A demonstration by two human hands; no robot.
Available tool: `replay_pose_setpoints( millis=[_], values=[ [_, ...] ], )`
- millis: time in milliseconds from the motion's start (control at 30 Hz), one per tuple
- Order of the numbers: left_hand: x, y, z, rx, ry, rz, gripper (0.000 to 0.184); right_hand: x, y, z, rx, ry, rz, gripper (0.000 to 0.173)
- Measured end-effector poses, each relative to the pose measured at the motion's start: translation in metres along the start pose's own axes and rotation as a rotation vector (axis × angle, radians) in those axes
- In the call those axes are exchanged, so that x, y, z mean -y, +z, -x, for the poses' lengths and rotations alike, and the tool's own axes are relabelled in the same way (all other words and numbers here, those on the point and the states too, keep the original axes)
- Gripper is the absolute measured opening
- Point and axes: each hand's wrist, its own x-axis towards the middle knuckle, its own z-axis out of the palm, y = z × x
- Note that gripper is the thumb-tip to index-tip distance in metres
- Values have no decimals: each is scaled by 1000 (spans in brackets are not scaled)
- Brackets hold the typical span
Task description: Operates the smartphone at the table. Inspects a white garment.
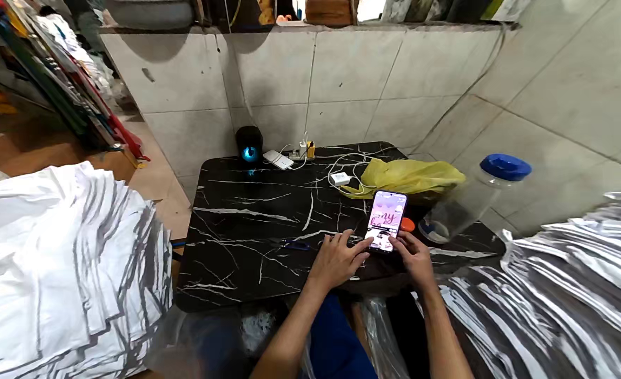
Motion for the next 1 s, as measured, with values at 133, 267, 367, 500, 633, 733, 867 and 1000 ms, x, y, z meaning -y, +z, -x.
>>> replay_pose_setpoints(
  millis=[133,267,367,500,633,733,867,1000],
  values=[
    [-1,1,-2,17,-3,-44,42,-2,-4,0,16,4,-14,24],
    [-1,0,-4,72,-11,-77,45,-1,-4,1,54,-13,-51,31],
    [-1,0,-3,51,-3,-75,44,-3,-3,2,96,-33,-87,47],
    [-1,2,-1,32,1,-68,41,1,-1,2,63,-9,-62,33],
    [-1,2,-2,21,7,-65,42,1,-1,1,31,-7,-39,25],
    [0,2,-1,9,4,-59,42,2,-1,1,37,-4,-34,25],
    [1,3,-1,4,3,-58,41,3,-1,1,40,3,-38,26],
    [-1,0,0,8,-2,-36,41,3,-1,2,36,-15,-17,27]
  ],
)
